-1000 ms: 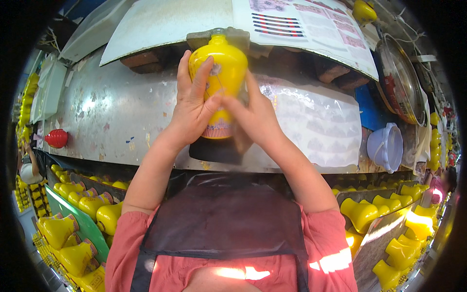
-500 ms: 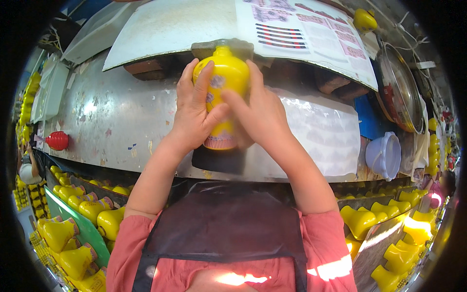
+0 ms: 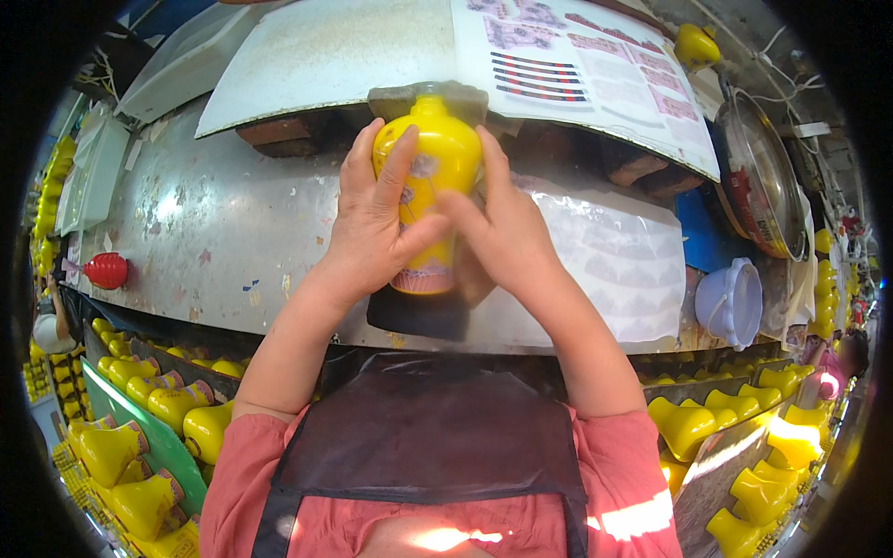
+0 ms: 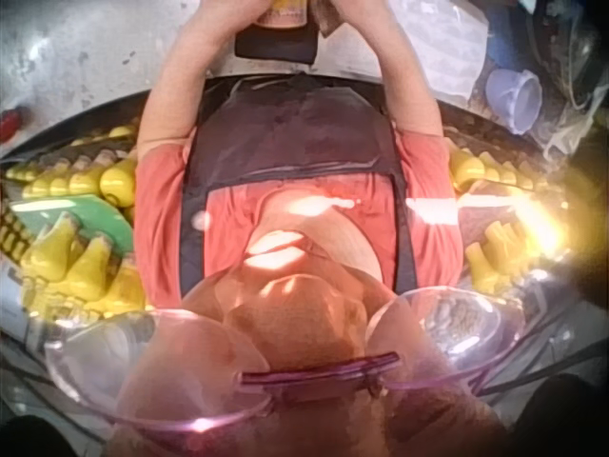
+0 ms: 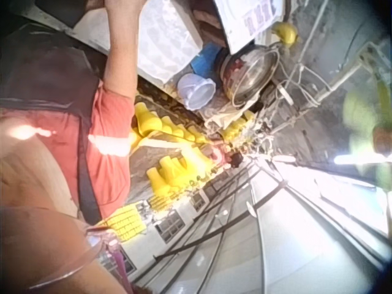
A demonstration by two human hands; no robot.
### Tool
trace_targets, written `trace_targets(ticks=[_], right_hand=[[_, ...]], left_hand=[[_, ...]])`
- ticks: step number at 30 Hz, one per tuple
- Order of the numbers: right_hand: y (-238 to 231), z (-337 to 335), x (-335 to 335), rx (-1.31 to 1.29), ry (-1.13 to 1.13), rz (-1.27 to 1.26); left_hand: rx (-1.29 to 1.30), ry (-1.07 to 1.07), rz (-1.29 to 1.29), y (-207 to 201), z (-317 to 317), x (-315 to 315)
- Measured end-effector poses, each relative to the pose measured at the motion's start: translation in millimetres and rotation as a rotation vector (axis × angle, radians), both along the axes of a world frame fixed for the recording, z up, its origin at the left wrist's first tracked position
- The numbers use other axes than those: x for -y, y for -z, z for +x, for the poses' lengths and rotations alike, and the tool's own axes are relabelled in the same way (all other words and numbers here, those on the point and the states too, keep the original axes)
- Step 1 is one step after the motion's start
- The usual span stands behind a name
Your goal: The person applies small decorative stickers to the surface of a yellow ceramic vase, smoothing each sticker with fingers. The person then places a circular seal sticker over the vase's neck and cap area.
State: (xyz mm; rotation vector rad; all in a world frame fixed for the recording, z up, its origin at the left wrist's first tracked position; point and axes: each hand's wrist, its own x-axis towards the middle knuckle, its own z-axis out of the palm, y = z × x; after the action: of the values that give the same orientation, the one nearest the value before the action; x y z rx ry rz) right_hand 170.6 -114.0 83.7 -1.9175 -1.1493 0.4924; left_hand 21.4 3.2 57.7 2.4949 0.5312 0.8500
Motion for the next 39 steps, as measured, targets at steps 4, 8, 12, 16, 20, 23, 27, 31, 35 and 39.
trace_targets(ticks=[4,8,12,16,20,23,27,31,35,39], right_hand=[[-22,10,-9,0.119,0.04,-0.143],[-26,15,-18,0.164,-0.008,-0.081],[-9,20,-12,-0.194,-0.046,-0.003],[21,10,0,-0.297,-0.111,0.083],[37,4,8,-0.244,-0.116,0.015],[37,6,9,-0.21,-0.152,0.028],[34,9,11,-0.208,-0.191,0.057],[38,10,14,-0.229,-0.202,0.069],[43,12,13,-0.155,-0.177,0.053],[35,12,13,-0.258,-0.179,0.019]], left_hand=[[0.049,-0.028,-0.084,2,2,2],[0.06,-0.058,-0.141,5,6,5],[0.058,-0.021,-0.154,9,3,3],[0.126,0.029,-0.209,17,2,-2],[0.146,0.033,-0.269,22,3,-1],[0.138,0.033,-0.286,21,3,-2],[0.128,0.016,-0.38,21,2,3],[0.133,0.016,-0.421,24,0,14],[0.11,0.042,-0.398,25,-2,15],[0.111,0.04,-0.401,25,-2,15]])
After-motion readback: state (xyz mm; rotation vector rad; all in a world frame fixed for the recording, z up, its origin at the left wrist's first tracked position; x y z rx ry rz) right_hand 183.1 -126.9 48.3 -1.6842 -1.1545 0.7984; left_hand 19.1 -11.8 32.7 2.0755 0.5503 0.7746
